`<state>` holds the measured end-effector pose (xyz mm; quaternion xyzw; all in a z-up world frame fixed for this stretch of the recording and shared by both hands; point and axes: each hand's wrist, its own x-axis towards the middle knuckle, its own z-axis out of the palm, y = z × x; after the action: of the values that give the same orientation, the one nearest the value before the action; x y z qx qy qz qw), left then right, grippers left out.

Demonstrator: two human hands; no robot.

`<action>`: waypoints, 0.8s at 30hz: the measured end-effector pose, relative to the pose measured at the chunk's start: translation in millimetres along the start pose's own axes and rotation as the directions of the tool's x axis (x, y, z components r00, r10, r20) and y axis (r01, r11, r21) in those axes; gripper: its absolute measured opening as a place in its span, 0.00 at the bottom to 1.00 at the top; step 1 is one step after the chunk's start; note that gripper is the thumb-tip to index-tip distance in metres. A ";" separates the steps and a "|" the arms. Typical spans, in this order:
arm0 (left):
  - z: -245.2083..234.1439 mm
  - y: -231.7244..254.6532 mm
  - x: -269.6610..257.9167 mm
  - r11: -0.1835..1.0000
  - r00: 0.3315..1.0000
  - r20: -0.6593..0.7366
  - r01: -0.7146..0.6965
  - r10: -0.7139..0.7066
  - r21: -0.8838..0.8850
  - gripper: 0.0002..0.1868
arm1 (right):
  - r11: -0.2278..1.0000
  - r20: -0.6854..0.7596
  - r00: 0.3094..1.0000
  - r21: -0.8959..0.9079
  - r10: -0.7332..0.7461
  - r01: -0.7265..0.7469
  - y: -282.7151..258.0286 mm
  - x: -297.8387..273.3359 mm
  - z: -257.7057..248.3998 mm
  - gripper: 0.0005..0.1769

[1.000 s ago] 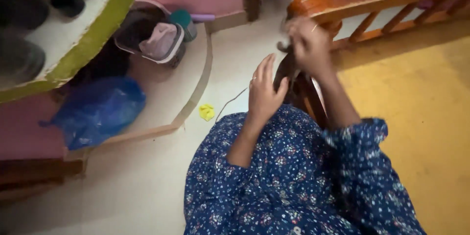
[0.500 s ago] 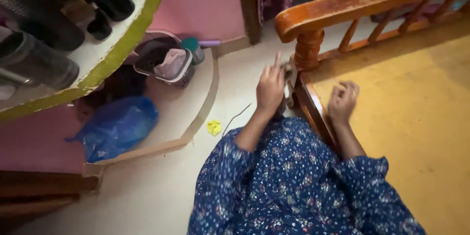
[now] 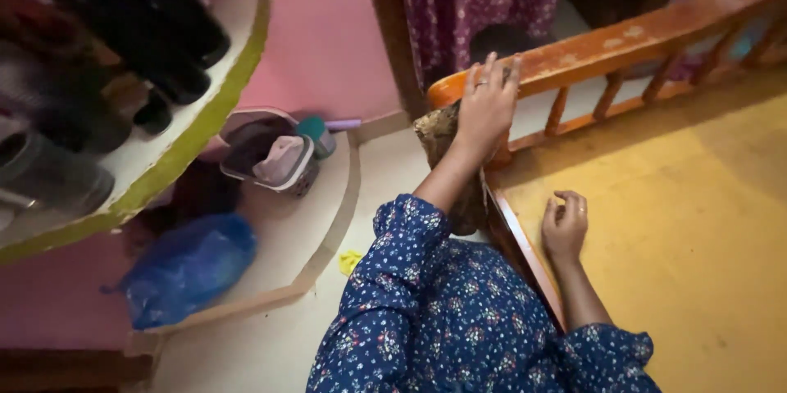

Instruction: The person sits on the floor and wipes the wooden bed frame with a cloth. They clean the headboard and side rails, occasionally adjusting the cloth in their hands.

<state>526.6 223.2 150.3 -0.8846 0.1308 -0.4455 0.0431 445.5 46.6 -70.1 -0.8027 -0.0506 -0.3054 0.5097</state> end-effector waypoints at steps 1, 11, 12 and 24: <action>10.4 7.7 3.6 0.998 0.999 0.036 -0.039 0.038 0.045 0.31 | 0.999 -0.004 1.000 -0.022 -0.027 0.026 2.6 3.3 -0.4 0.09; 82.3 52.1 63.4 0.999 0.967 0.253 -0.029 0.038 -0.037 0.31 | 0.999 0.043 0.999 0.008 0.034 -0.034 -1.7 1.4 -4.3 0.07; 83.4 53.2 62.6 0.999 0.970 0.240 -0.016 0.023 -0.032 0.31 | 0.999 0.056 0.998 -0.011 0.032 -0.032 -0.9 2.3 -6.4 0.07; 29.6 22.8 18.9 0.945 0.935 0.320 0.046 -0.155 0.324 0.31 | 1.000 0.097 0.995 -0.013 -0.007 0.008 -2.7 2.8 -9.4 0.06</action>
<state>556.6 195.0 142.9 -0.9359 0.0037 -0.3023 0.1808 442.6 39.3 -63.7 -0.8196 -0.0762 -0.2684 0.5003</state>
